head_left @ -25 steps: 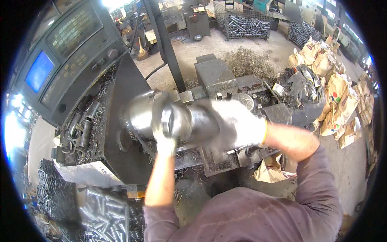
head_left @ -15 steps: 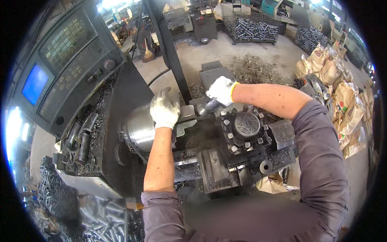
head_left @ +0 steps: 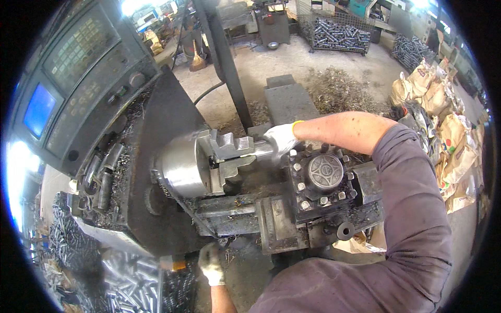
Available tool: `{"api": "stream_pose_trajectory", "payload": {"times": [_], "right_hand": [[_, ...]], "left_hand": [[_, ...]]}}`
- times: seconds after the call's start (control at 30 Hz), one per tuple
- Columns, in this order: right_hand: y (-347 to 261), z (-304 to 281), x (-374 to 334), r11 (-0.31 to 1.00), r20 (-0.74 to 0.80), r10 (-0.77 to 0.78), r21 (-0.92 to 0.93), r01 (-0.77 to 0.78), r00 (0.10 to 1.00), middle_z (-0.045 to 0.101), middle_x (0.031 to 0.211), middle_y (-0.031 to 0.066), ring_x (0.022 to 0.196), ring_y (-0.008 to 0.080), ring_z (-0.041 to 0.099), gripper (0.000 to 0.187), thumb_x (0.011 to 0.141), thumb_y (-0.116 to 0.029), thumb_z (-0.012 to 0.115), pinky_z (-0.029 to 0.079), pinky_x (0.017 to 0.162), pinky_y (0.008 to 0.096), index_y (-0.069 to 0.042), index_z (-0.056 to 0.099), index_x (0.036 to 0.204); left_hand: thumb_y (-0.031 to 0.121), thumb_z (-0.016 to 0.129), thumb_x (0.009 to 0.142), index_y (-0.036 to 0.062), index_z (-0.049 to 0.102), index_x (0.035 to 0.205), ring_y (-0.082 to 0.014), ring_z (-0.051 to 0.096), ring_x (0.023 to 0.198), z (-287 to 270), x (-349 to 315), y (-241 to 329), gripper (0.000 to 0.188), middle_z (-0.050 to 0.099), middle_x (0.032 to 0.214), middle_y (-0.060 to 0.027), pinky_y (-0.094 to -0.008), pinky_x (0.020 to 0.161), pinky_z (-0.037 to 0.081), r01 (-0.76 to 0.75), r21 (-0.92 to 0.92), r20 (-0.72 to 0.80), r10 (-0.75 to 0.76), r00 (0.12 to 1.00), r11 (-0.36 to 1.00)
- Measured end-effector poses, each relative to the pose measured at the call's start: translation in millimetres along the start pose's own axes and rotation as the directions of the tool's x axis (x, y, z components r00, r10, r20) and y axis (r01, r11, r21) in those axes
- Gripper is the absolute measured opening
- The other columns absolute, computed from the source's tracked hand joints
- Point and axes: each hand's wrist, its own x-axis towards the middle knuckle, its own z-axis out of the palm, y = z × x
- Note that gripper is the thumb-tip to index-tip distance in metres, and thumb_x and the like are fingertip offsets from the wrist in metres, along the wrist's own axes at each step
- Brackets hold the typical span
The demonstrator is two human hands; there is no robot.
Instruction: The person operates a CNC lathe in a workshop, loading cylindrical metal parts into the chuck, adjusting the machine via its control panel, and removing finished parts. The person repeats this cycle multiple times, handling metal tubes and placing them into a nearby bin.
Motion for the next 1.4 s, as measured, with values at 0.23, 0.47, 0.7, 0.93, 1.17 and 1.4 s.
{"api": "stream_pose_trajectory", "payload": {"times": [0.23, 0.47, 0.7, 0.93, 1.17, 1.4], "right_hand": [[-8.3, -21.0, -20.9, 0.985, -0.023, -0.05, 0.166, 0.053, 0.998, 0.078, 0.107, 0.0211, 0.1, 0.0343, 0.076, 0.067, 0.073, -0.049, 0.089, 0.059, 0.086, 0.046, -0.002, 0.074, 0.119], [-15.7, -17.0, 6.6, 0.991, -0.017, -0.002, 0.136, 0.004, 1.0, 0.078, 0.108, 0.0174, 0.095, 0.0293, 0.074, 0.067, 0.071, -0.037, 0.09, 0.057, 0.081, 0.0461, -0.001, 0.07, 0.124], [-11.0, -10.4, 14.6, 0.948, -0.053, -0.002, 0.318, 0.019, 0.999, 0.077, 0.118, 0.0176, 0.103, 0.0317, 0.074, 0.065, 0.071, -0.029, 0.088, 0.059, 0.085, 0.044, -0.003, 0.072, 0.128], [-56.8, -38.4, -95.5, 0.995, -0.531, 0.035, -0.06, -0.079, 0.847, 0.076, 0.118, 0.0224, 0.108, 0.0397, 0.074, 0.063, 0.087, -0.035, 0.082, 0.06, 0.091, 0.0462, -0.006, 0.064, 0.141], [-183.0, 23.9, -315.9, 0.989, -0.486, 0.054, -0.094, -0.113, 0.872, 0.076, 0.102, 0.0145, 0.081, 0.0352, 0.074, 0.035, 0.078, -0.026, 0.086, 0.059, 0.073, 0.0445, -0.007, 0.078, 0.106], [-208.4, 124.3, -301.0, 0.845, -0.479, 0.438, -0.069, -0.531, 0.76, 0.068, 0.104, 0.0177, 0.082, 0.0366, 0.073, 0.054, 0.078, -0.037, 0.086, 0.057, 0.066, 0.0485, -0.01, 0.067, 0.12]], "left_hand": [[0.049, 0.055, 0.106, 0.0091, 0.064, 0.144, -0.0327, 0.061, 0.13, -128.3, 14.7, -131.6, 0.056, 0.065, 0.142, -0.0168, -0.0538, 0.121, 0.041, 0.248, -0.879, -0.045, -0.586, 0.809, 0.408], [0.059, 0.051, 0.104, 0.0184, 0.07, 0.109, -0.0236, 0.065, 0.104, -170.9, 17.1, -109.0, 0.045, 0.069, 0.101, -0.0002, -0.0519, 0.1, 0.052, 0.429, -0.856, 0.461, 0.048, 0.886, 0.288], [0.039, 0.065, 0.103, 0.0158, 0.064, 0.096, -0.0171, 0.051, 0.07, -164.3, 19.6, -105.3, 0.025, 0.053, 0.082, 0.0027, -0.0335, 0.064, 0.048, 0.31, -0.789, -0.105, -0.613, 0.783, 0.53], [0.038, 0.067, 0.105, 0.0034, 0.06, 0.147, -0.0282, 0.064, 0.124, -153.3, 12.8, -114.5, 0.055, 0.064, 0.143, -0.0106, -0.0459, 0.104, 0.057, 0.207, -0.601, -0.304, -0.461, 0.834, 0.772], [0.016, 0.07, 0.102, -0.0025, 0.057, 0.141, -0.0451, 0.068, 0.115, -131.6, 24.3, 64.6, 0.045, 0.066, 0.13, -0.0298, -0.0499, 0.102, 0.056, -0.375, 0.615, -0.409, 0.687, 0.601, 0.694], [0.008, 0.065, 0.099, -0.0025, 0.062, 0.14, -0.0418, 0.075, 0.088, -39.7, 190.6, 281.0, 0.042, 0.076, 0.103, -0.0259, -0.0494, 0.08, 0.06, -0.739, 0.619, 0.101, 0.907, 0.41, 0.265]]}}
